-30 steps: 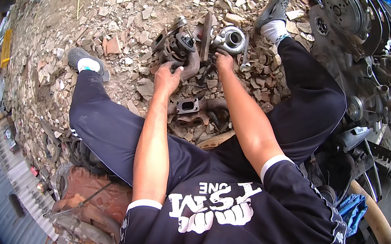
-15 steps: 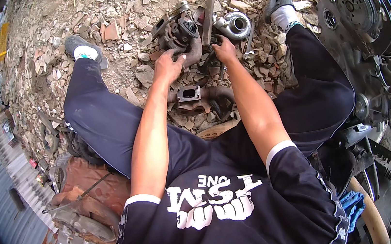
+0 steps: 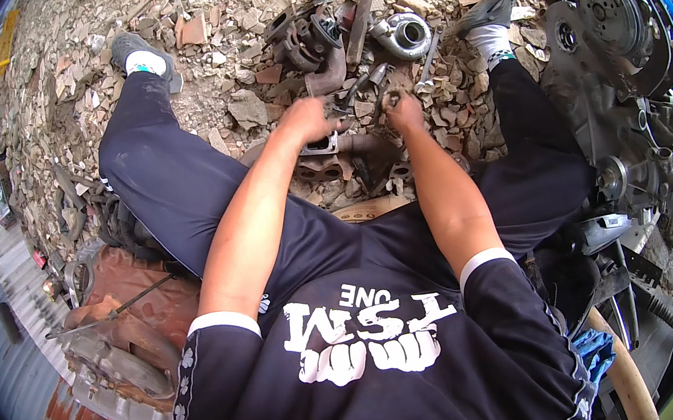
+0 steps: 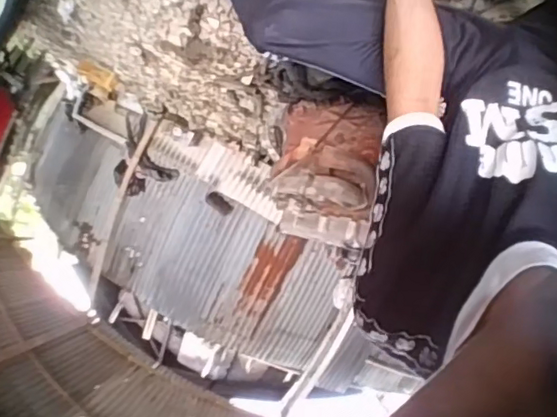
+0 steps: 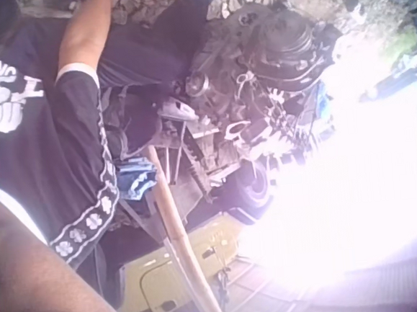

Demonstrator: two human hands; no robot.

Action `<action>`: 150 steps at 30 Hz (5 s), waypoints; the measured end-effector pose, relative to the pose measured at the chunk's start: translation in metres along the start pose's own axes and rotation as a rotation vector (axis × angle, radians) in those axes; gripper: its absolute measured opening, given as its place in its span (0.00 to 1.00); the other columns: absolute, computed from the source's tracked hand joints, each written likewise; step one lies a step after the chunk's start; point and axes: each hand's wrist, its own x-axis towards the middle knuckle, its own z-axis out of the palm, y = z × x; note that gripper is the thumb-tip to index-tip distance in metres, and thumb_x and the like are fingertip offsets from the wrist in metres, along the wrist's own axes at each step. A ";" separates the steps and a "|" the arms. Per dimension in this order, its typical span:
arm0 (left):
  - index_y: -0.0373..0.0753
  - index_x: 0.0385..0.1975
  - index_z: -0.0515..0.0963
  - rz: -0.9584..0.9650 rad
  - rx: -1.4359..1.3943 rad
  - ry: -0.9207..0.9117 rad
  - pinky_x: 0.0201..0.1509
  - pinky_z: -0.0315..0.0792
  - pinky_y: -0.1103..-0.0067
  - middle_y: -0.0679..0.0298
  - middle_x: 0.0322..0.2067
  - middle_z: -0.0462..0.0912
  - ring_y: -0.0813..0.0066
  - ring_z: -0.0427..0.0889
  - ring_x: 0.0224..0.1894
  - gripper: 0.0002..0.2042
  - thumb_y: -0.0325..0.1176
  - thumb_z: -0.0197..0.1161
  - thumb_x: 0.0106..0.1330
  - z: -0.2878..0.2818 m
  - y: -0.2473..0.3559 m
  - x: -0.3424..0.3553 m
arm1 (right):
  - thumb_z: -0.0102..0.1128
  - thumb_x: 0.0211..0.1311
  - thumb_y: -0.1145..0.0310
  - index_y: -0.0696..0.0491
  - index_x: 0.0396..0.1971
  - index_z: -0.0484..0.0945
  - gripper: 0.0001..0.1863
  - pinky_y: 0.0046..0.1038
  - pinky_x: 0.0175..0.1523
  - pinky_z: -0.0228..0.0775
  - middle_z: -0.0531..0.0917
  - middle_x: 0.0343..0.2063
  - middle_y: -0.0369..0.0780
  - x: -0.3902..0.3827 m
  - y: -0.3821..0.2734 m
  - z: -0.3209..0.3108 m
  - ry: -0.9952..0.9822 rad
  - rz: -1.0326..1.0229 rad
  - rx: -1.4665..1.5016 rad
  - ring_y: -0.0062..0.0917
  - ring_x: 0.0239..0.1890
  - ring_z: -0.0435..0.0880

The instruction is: The person sits on the ground and uses a wrench to loosen and tighten bolts on a mechanical part. They repeatedly adjust the part's position and continue working on it with the wrench.

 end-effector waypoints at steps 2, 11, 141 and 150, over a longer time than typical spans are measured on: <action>0.50 0.64 0.72 0.047 0.138 -0.132 0.63 0.72 0.65 0.48 0.54 0.81 0.52 0.79 0.57 0.33 0.47 0.73 0.56 0.023 0.002 0.000 | 0.71 0.55 0.56 0.51 0.54 0.76 0.28 0.44 0.60 0.72 0.82 0.50 0.50 -0.008 -0.012 0.003 -0.136 0.115 0.097 0.45 0.55 0.80; 0.48 0.69 0.63 0.089 0.349 -0.106 0.68 0.66 0.60 0.51 0.63 0.71 0.51 0.67 0.68 0.43 0.46 0.76 0.51 0.047 0.019 -0.026 | 0.59 0.61 0.63 0.54 0.53 0.76 0.21 0.43 0.57 0.75 0.84 0.48 0.51 -0.035 -0.060 0.003 -0.133 0.201 0.021 0.45 0.53 0.83; 0.36 0.58 0.75 -0.446 -0.540 0.443 0.49 0.80 0.66 0.50 0.45 0.86 0.58 0.87 0.43 0.22 0.44 0.59 0.71 -0.204 -0.069 0.020 | 0.60 0.66 0.64 0.51 0.57 0.78 0.20 0.39 0.65 0.66 0.82 0.51 0.51 0.211 -0.359 -0.067 0.144 -0.528 0.113 0.42 0.59 0.78; 0.30 0.52 0.78 -0.351 -0.579 0.559 0.59 0.74 0.65 0.44 0.48 0.84 0.49 0.83 0.52 0.21 0.42 0.63 0.67 -0.190 -0.089 0.023 | 0.44 0.72 0.65 0.40 0.73 0.58 0.30 0.39 0.77 0.49 0.56 0.75 0.38 0.317 -0.451 -0.043 0.167 -0.746 -0.277 0.37 0.75 0.55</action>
